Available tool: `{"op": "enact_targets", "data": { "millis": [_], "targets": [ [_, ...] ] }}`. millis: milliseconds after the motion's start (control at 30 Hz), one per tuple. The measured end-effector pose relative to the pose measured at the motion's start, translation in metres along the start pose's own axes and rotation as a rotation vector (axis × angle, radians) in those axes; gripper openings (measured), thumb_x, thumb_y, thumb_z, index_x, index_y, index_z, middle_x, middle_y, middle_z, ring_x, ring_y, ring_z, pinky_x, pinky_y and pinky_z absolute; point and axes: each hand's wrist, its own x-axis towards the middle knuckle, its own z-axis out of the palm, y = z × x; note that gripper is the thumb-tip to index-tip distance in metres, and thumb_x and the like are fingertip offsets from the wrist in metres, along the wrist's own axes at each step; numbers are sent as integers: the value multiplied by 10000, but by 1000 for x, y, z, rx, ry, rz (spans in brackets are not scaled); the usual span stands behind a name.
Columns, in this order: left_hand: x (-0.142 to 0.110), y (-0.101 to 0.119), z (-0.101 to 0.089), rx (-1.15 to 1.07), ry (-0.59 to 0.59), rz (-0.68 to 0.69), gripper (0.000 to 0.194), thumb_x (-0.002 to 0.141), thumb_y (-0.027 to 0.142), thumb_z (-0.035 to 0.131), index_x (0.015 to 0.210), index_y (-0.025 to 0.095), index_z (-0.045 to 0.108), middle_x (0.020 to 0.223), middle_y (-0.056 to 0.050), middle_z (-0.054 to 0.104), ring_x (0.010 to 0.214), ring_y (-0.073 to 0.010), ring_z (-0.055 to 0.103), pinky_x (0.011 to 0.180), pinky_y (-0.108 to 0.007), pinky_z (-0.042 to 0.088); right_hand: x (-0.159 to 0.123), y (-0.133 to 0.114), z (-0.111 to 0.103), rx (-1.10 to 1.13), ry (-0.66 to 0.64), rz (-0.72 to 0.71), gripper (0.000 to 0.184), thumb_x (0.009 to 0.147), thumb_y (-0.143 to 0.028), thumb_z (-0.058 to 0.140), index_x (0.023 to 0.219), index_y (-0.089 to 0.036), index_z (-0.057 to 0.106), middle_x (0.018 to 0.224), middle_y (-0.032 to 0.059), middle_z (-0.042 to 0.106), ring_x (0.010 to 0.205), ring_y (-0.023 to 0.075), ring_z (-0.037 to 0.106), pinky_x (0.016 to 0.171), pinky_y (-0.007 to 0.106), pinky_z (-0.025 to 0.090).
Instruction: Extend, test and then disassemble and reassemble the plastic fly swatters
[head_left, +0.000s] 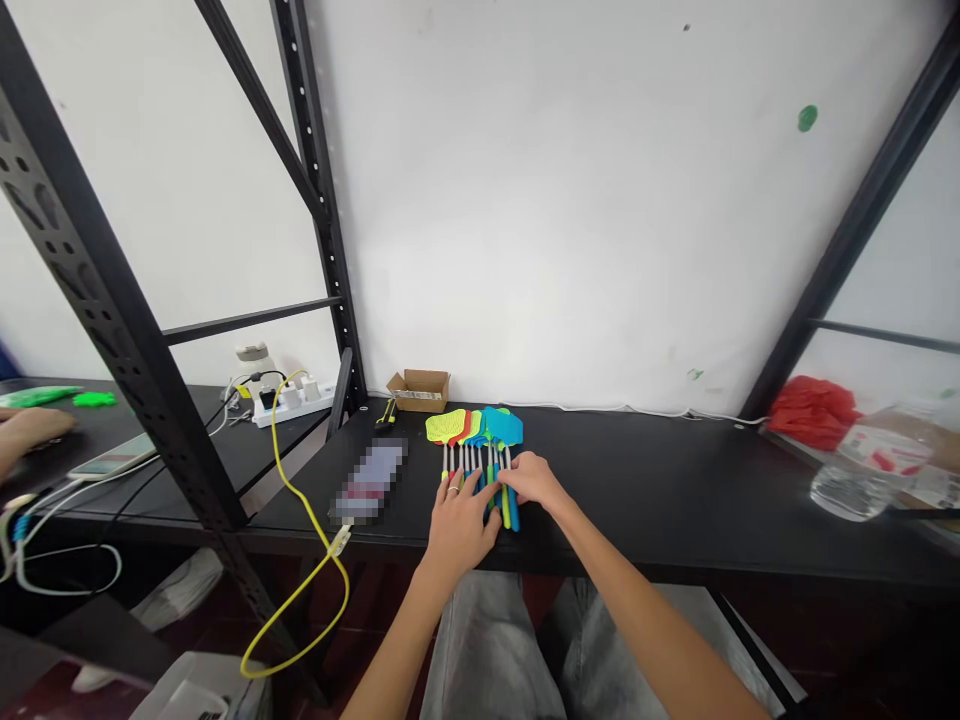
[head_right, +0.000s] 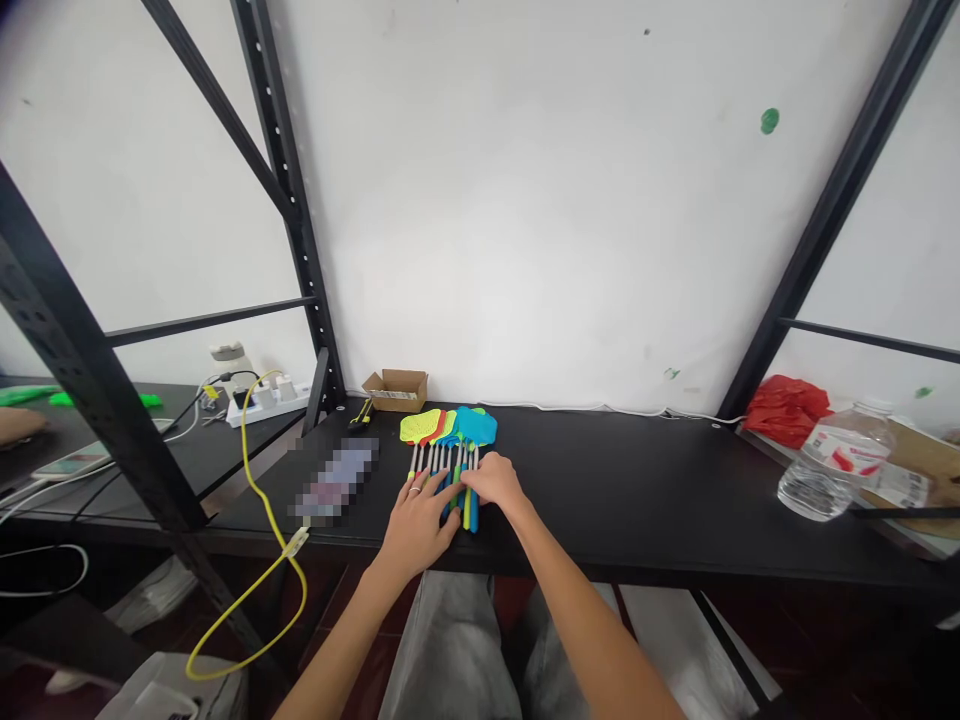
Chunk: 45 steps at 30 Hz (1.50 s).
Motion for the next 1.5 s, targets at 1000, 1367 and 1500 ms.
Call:
{"op": "enact_targets", "data": {
  "millis": [1000,1367,1500],
  "targets": [
    [11,148,6,-1036,-451,-118,708,962,598,64,700,173,566,472,10,472,416,-125,439,493,-246,338,-46,8,-153,1498,252,-186,313,985,-258,396,694,-207,501,551,-49,437,535,104,510,556,231,477],
    [74,123,24,-15,-258,-174,268,908,325,468,1023,137,621,897,-149,697,852,-289,682,715,-338,458,-93,53,-153,1049,40,-167,197,768,-256,713,931,-222,608,767,-12,568,490,77,421,397,199,326],
    [79,122,39,44,-217,-230,362,894,211,458,1209,66,562,879,-183,697,867,-304,689,705,-339,467,-98,62,-142,1025,-26,-175,364,794,-434,719,674,-180,488,655,-40,451,419,27,227,348,168,178]
  ]
}}
